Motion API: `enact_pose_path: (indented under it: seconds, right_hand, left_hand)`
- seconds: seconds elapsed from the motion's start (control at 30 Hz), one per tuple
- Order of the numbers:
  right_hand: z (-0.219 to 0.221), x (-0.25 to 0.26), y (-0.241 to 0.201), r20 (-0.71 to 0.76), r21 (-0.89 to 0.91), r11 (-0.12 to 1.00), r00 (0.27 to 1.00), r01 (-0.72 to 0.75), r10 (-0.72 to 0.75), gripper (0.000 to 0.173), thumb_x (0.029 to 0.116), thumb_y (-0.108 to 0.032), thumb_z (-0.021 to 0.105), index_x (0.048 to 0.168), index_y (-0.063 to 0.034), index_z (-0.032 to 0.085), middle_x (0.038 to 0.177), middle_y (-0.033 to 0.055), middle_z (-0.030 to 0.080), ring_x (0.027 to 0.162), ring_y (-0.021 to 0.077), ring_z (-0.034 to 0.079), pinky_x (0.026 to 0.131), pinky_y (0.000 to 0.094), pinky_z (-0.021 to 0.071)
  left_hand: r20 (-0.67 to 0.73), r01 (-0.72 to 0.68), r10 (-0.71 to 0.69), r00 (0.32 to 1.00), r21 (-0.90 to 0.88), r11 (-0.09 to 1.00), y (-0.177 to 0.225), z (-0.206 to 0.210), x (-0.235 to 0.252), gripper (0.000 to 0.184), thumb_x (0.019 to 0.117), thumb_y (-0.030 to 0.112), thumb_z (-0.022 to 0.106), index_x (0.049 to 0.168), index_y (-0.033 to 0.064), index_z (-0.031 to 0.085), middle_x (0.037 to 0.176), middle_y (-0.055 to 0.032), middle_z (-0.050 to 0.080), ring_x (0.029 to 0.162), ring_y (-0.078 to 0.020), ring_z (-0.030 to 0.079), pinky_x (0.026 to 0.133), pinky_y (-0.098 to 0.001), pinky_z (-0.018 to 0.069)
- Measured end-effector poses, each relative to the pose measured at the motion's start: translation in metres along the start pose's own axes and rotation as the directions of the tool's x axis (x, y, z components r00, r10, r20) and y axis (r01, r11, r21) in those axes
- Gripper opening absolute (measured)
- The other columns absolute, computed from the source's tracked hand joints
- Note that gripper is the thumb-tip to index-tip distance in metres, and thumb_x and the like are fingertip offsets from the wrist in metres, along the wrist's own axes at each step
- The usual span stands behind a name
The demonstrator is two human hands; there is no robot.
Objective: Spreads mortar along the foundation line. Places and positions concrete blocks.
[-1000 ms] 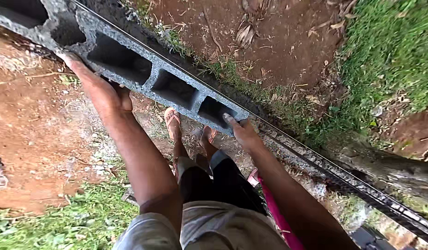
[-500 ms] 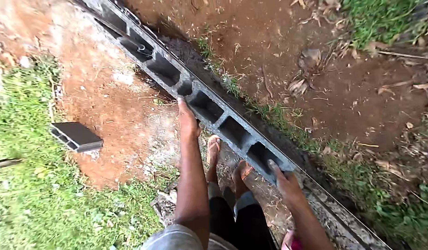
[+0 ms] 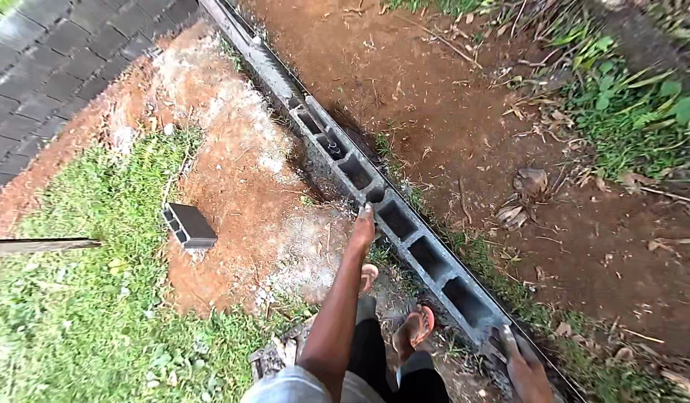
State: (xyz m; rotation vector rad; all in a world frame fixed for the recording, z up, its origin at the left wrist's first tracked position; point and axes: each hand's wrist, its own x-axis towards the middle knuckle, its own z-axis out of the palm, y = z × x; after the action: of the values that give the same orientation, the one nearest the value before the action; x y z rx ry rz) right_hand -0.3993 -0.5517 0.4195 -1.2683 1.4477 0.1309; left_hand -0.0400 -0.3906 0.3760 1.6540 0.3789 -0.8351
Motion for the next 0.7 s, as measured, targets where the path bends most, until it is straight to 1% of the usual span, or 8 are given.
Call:
enact_pose_path:
  seconds: [0.1,0.17,0.27,0.37,0.5,0.57,0.63,0.7]
  right_hand:
    - [-0.009,-0.027,0.003,-0.128,0.013,0.999,0.991,-0.047,0.048,0.053,0.1117,-0.034,0.044,0.152,0.0000,0.041,0.141,0.0245,0.055,0.119,0.0308,0.062,0.095,0.0502,0.0546]
    - [-0.010,-0.047,0.009,-0.202,0.009,0.997,0.977,-0.070,0.071,0.053,0.1119,-0.035,0.043,0.151,0.0010,0.040,0.138,0.0240,0.056,0.115,0.0274,0.064,0.094,0.0460,0.0565]
    - [0.005,-0.082,0.025,-0.313,0.034,0.990,0.940,-0.134,0.137,0.050,0.1123,-0.033,0.042,0.150,0.0012,0.042,0.130,0.0210,0.059,0.106,0.0206,0.065,0.089,0.0399,0.0576]
    - [0.048,-0.130,0.038,-0.382,0.061,0.964,0.886,-0.259,0.263,0.050,0.1120,-0.034,0.043,0.148,0.0013,0.043,0.128,0.0201,0.060,0.102,0.0185,0.065,0.087,0.0378,0.0564]
    - [0.121,-0.188,0.082,-0.393,0.122,0.933,0.847,-0.337,0.358,0.052,0.1091,-0.036,0.051,0.145,0.0010,0.048,0.128,0.0246,0.062,0.103,0.0295,0.066,0.087,0.0491,0.0567]
    - [0.166,-0.215,0.092,-0.376,0.160,0.921,0.840,-0.356,0.390,0.048,0.1098,-0.033,0.050,0.143,0.0018,0.051,0.128,0.0254,0.063,0.105,0.0320,0.067,0.089,0.0517,0.0559]
    - [0.205,-0.239,0.105,-0.359,0.212,0.898,0.823,-0.387,0.440,0.046,0.1103,-0.031,0.050,0.142,0.0021,0.053,0.127,0.0261,0.064,0.106,0.0332,0.067,0.091,0.0525,0.0560]
    - [0.240,-0.260,0.121,-0.336,0.299,0.866,0.805,-0.400,0.488,0.045,0.1101,-0.030,0.051,0.142,0.0022,0.055,0.129,0.0271,0.064,0.110,0.0361,0.068,0.094,0.0546,0.0558]
  left_hand:
    - [0.094,0.029,-0.038,0.995,0.100,0.995,0.008,-0.018,-0.006,0.063,0.1123,0.047,0.030,0.164,0.0108,0.024,0.158,-0.0218,0.041,0.132,-0.0342,0.057,0.101,-0.0518,0.0543]
    - [0.174,0.028,-0.051,0.983,0.135,0.990,0.008,-0.029,0.000,0.066,0.1114,0.047,0.035,0.164,0.0108,0.022,0.162,-0.0204,0.037,0.139,-0.0336,0.052,0.108,-0.0531,0.0503]
    - [0.279,0.028,-0.073,0.958,0.160,0.987,0.011,-0.041,0.008,0.067,0.1101,0.043,0.044,0.164,0.0091,0.022,0.160,-0.0214,0.040,0.138,-0.0338,0.053,0.108,-0.0530,0.0508]
    - [0.391,0.039,-0.136,0.910,0.245,0.969,0.020,-0.059,0.014,0.073,0.1089,0.039,0.049,0.165,0.0079,0.015,0.162,-0.0223,0.036,0.141,-0.0350,0.049,0.112,-0.0525,0.0472]
    - [0.519,-0.043,-0.200,0.831,0.418,0.908,0.037,-0.082,0.029,0.072,0.1086,0.037,0.051,0.164,0.0066,0.017,0.162,-0.0207,0.037,0.143,-0.0363,0.046,0.114,-0.0550,0.0427]
    - [0.536,-0.069,-0.251,0.806,0.506,0.860,0.055,-0.093,0.031,0.070,0.1088,0.039,0.050,0.165,0.0102,0.019,0.164,-0.0169,0.037,0.145,-0.0359,0.044,0.115,-0.0576,0.0400]
    - [0.541,-0.093,-0.283,0.792,0.565,0.820,0.070,-0.102,0.032,0.069,0.1083,0.041,0.050,0.165,0.0144,0.021,0.163,-0.0145,0.039,0.143,-0.0362,0.046,0.112,-0.0595,0.0422]
    - [0.568,-0.136,-0.270,0.778,0.571,0.809,0.076,-0.105,0.041,0.067,0.1082,0.038,0.052,0.163,0.0111,0.025,0.160,-0.0176,0.042,0.140,-0.0367,0.050,0.109,-0.0583,0.0458]
